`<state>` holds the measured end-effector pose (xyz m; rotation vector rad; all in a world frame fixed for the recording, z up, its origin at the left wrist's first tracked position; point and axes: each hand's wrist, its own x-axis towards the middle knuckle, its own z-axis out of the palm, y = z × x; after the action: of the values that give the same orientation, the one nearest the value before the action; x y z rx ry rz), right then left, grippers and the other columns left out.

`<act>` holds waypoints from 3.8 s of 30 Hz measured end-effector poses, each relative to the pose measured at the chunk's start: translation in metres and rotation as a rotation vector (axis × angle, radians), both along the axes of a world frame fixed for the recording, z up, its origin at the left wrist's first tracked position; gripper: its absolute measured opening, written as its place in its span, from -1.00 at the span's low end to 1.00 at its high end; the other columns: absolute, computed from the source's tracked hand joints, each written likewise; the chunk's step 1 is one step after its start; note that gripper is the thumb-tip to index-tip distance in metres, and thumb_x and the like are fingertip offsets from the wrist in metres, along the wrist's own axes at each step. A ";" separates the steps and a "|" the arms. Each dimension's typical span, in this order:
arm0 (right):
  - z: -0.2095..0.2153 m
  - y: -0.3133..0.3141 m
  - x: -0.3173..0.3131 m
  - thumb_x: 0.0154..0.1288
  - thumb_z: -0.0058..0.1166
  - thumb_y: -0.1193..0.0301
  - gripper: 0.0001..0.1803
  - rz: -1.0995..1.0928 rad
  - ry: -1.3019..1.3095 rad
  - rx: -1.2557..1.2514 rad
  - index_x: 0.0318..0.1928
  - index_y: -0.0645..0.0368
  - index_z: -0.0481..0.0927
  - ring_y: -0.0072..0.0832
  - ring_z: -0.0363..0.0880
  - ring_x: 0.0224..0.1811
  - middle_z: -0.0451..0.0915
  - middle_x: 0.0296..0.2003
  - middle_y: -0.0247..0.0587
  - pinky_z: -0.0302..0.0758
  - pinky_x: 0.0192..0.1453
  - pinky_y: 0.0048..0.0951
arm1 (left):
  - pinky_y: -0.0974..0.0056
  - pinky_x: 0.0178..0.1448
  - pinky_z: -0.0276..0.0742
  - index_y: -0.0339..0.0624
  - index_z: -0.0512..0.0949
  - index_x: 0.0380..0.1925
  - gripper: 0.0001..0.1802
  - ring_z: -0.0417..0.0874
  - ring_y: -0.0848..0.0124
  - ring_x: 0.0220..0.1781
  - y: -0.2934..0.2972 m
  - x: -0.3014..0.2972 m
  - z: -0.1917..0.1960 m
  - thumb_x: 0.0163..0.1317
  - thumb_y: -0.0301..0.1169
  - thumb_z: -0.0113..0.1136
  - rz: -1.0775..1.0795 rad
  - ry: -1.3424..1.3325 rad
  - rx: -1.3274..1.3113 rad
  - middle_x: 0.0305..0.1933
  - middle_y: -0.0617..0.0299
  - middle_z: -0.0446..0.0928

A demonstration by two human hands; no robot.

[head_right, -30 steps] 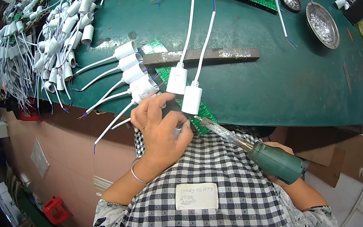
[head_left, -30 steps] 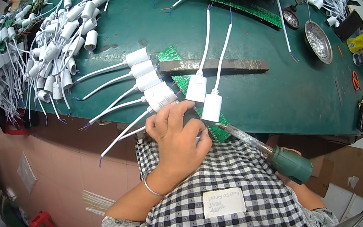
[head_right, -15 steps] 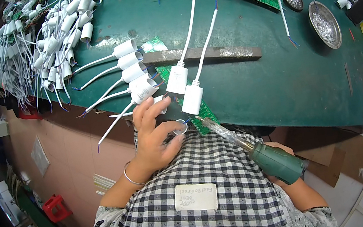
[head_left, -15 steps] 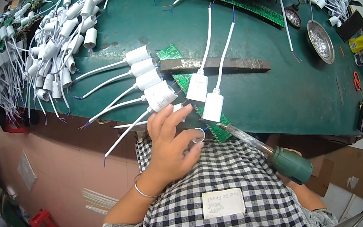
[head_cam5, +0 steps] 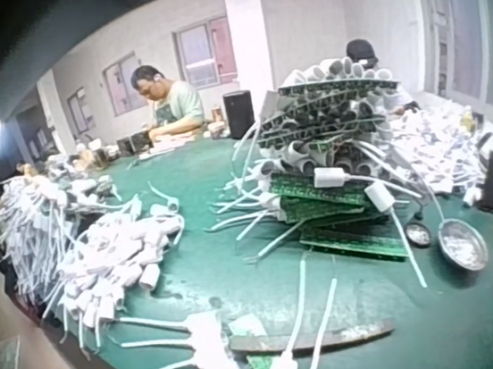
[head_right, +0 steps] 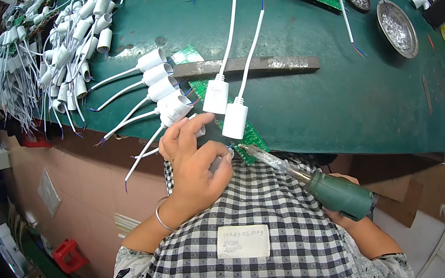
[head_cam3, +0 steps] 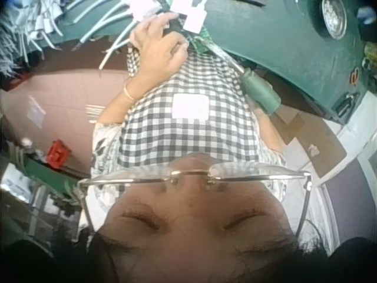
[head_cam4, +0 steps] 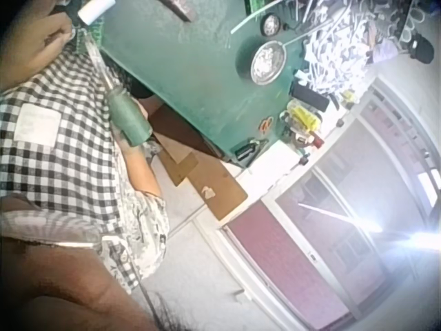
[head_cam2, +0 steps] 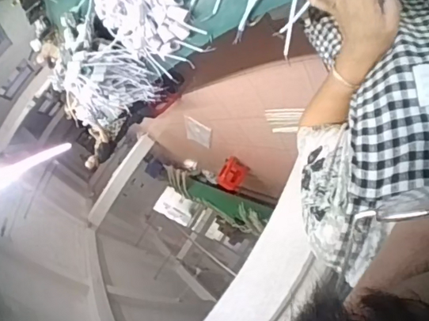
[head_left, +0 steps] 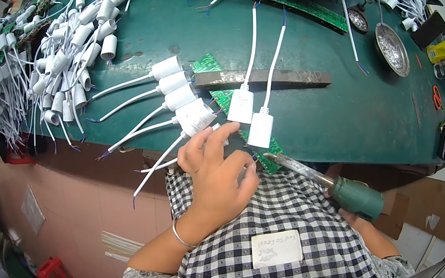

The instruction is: The recorder is assembling small white light fixtures or components onto a green circuit board strip using a hot air tool.

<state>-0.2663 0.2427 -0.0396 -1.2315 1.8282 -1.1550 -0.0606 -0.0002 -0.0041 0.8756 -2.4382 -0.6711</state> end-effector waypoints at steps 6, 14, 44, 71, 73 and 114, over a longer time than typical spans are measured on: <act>0.002 -0.002 -0.001 0.09 0.27 0.27 -0.67 0.024 -0.005 0.008 -0.20 0.22 0.61 -0.28 0.62 -0.29 0.62 -0.29 -0.16 0.52 -0.13 -0.36 | -0.07 0.14 -0.04 -0.05 0.55 -0.58 -0.93 0.19 0.08 0.22 -0.001 -0.005 0.007 -0.13 -0.40 0.25 -0.003 -0.059 -0.013 0.20 0.21 0.36; 0.000 0.004 0.001 0.09 0.27 0.29 -0.69 -0.025 -0.008 0.029 -0.20 0.20 0.62 -0.29 0.63 -0.28 0.63 -0.29 -0.16 0.52 -0.11 -0.36 | -0.06 0.12 -0.03 -0.07 0.56 -0.60 -0.94 0.20 0.10 0.19 -0.001 -0.009 0.008 -0.13 -0.42 0.25 0.010 -0.086 -0.029 0.18 0.22 0.36; -0.013 0.012 -0.003 0.20 0.17 -0.01 -0.50 -0.099 0.006 0.010 -0.20 0.23 0.61 -0.30 0.61 -0.18 0.60 -0.17 -0.08 0.53 -0.10 -0.37 | -0.03 0.12 -0.03 -0.06 0.53 -0.64 -0.93 0.21 0.12 0.18 -0.002 -0.009 0.005 -0.17 -0.41 0.25 0.013 -0.079 -0.042 0.15 0.23 0.37; 0.013 -0.056 0.015 0.34 -0.02 0.09 -0.38 -0.426 -0.497 -0.425 0.17 0.32 0.23 -0.45 0.53 -0.49 0.44 -0.03 0.00 0.50 -0.46 -0.47 | 0.14 -0.02 0.50 -0.10 0.63 -0.23 -0.79 0.61 0.16 -0.14 -0.271 0.054 0.039 0.14 -0.31 0.19 0.434 -0.153 -0.476 -0.23 0.06 0.61; 0.012 -0.054 0.014 0.34 -0.03 0.09 -0.39 -0.439 -0.481 -0.416 0.16 0.32 0.24 -0.45 0.53 -0.50 0.44 -0.04 0.00 0.50 -0.45 -0.47 | 0.12 0.01 0.51 0.02 0.65 -0.19 -0.76 0.60 0.15 -0.08 -0.283 0.035 0.033 0.13 -0.28 0.22 0.454 -0.331 -0.576 -0.17 0.11 0.60; 0.013 -0.046 0.015 0.25 -0.01 -0.01 -0.34 -0.468 -0.535 -0.289 0.04 0.38 0.37 -0.50 0.46 -0.55 0.51 -0.54 -0.16 0.41 -0.42 -0.50 | 0.18 -0.27 0.28 -0.13 0.53 -0.43 -0.80 0.45 0.27 -0.37 0.005 -0.001 0.018 -0.13 -0.54 0.28 -0.157 -0.035 -0.195 -0.41 0.26 0.49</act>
<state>-0.2511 0.1966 -0.0264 -0.5436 1.6004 -1.8500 -0.0620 0.0049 0.0138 0.6293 -2.5715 -0.4647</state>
